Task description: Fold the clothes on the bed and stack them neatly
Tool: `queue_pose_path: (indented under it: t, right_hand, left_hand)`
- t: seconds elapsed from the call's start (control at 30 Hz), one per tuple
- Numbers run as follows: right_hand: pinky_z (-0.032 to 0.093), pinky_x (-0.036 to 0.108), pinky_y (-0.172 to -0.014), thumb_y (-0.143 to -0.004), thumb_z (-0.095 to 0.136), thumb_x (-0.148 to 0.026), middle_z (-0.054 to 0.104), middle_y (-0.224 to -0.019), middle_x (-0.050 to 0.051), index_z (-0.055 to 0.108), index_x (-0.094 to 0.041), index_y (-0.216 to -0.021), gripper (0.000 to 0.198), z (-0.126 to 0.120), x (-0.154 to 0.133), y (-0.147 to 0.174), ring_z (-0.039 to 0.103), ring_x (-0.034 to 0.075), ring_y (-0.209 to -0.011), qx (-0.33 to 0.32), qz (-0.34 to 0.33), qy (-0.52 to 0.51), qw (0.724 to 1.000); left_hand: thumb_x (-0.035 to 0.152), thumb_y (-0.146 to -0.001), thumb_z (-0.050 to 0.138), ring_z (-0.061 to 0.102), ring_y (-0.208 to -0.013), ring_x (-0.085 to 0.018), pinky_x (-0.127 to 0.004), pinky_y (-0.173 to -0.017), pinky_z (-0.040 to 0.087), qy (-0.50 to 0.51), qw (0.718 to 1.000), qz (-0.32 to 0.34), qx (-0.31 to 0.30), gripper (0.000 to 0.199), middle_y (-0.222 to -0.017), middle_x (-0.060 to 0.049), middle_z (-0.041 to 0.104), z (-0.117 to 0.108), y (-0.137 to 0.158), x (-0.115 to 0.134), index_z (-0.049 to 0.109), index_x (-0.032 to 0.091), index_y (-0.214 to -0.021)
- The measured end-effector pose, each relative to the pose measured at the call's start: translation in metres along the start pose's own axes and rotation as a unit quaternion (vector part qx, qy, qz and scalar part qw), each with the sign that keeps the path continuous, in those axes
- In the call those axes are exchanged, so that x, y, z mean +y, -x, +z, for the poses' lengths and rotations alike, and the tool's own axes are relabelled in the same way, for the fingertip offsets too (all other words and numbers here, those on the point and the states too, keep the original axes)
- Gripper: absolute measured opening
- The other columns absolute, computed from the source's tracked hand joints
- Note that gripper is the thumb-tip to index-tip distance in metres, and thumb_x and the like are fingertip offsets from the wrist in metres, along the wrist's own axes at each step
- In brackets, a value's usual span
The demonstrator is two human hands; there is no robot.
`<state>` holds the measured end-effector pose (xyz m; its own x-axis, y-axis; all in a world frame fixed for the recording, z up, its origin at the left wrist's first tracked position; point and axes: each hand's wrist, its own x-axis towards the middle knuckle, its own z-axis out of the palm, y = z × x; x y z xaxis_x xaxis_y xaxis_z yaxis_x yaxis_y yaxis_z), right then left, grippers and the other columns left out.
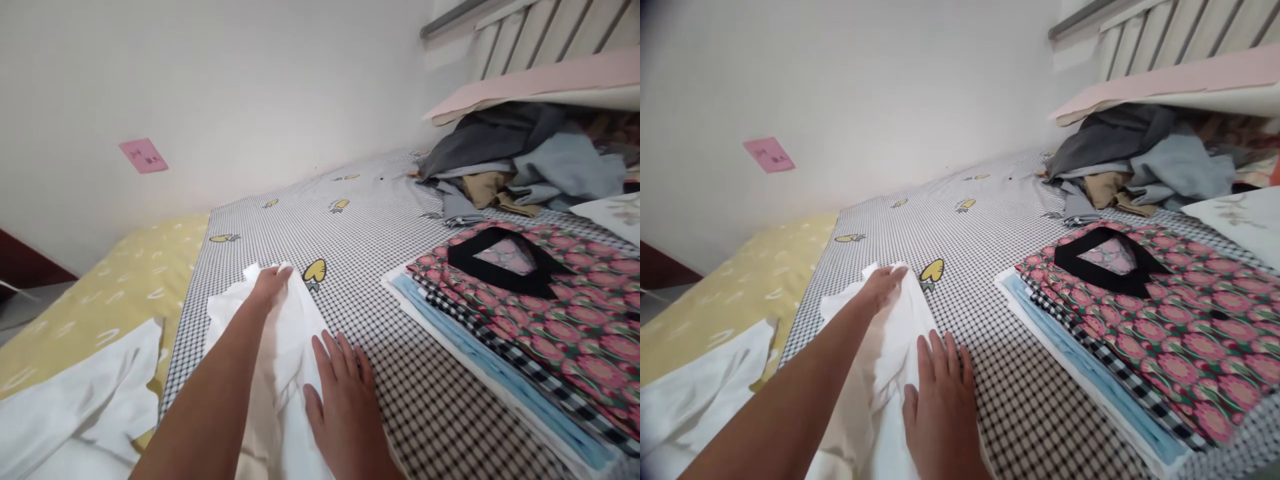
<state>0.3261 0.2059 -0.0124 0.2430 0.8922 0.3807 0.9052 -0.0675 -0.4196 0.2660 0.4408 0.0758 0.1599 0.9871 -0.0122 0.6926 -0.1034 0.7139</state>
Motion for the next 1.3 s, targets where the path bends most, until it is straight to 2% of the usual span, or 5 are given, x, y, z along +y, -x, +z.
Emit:
queue_pose_path:
  t: [0.4, 0.73, 0.97, 1.17, 1.3]
  right_hand:
    - [0.025, 0.058, -0.12, -0.098, 0.047, -0.049, 0.039, -0.163, 0.009, 0.051, -0.023, -0.151, 0.06, 0.0, -0.001, -0.006, 0.033, 0.035, -0.151, -0.017, 0.031, 0.024, 0.999]
    - [0.017, 0.058, -0.121, -0.1, 0.044, -0.041, 0.04, -0.163, 0.01, 0.046, -0.022, -0.154, 0.057, -0.009, -0.007, -0.011, 0.03, 0.035, -0.151, -0.044, 0.027, 0.064, 0.997]
    - [0.017, 0.057, -0.119, -0.102, 0.041, -0.038, 0.042, -0.162, 0.01, 0.047, -0.02, -0.153, 0.054, -0.016, -0.011, -0.011, 0.03, 0.035, -0.15, -0.064, 0.024, 0.081, 0.994]
    - [0.019, 0.055, -0.118, -0.103, 0.039, -0.038, 0.045, -0.16, 0.011, 0.049, -0.019, -0.151, 0.053, -0.017, -0.012, -0.009, 0.032, 0.034, -0.148, -0.049, 0.018, 0.088, 0.995]
    - [0.021, 0.055, -0.118, -0.103, 0.038, -0.037, 0.047, -0.159, 0.011, 0.05, -0.019, -0.15, 0.051, -0.017, -0.012, -0.008, 0.034, 0.033, -0.147, -0.042, 0.015, 0.094, 0.995]
  left_hand:
    - [0.011, -0.086, 0.057, 0.039, -0.148, -0.034, -0.057, -0.114, 0.039, -0.129, 0.977, 0.128, 0.112, 0.076, -0.165, -0.021, 0.033, -0.042, 0.021, 0.005, 0.032, 0.021, -0.157]
    - [0.019, -0.098, 0.04, 0.057, -0.131, -0.027, -0.054, -0.115, 0.038, -0.224, 0.917, 0.272, 0.188, 0.037, -0.144, -0.008, 0.061, -0.096, 0.216, -0.081, 0.071, 0.031, -0.114]
    - [0.032, -0.096, 0.057, 0.05, -0.139, -0.028, -0.05, -0.113, 0.041, -0.223, 0.927, 0.248, 0.17, 0.034, -0.15, -0.009, 0.055, -0.09, 0.308, -0.092, 0.064, 0.034, -0.129]
    - [0.041, -0.079, 0.075, 0.039, -0.148, -0.034, -0.056, -0.116, 0.038, -0.254, 0.964, 0.061, -0.056, 0.082, -0.161, -0.013, 0.043, -0.068, 0.31, -0.098, 0.042, 0.032, -0.153]
    - [0.029, -0.076, 0.072, 0.047, -0.141, -0.033, -0.056, -0.115, 0.037, -0.211, 0.977, -0.001, -0.035, 0.065, -0.152, -0.009, 0.054, -0.074, 0.3, -0.1, 0.057, 0.034, -0.14]
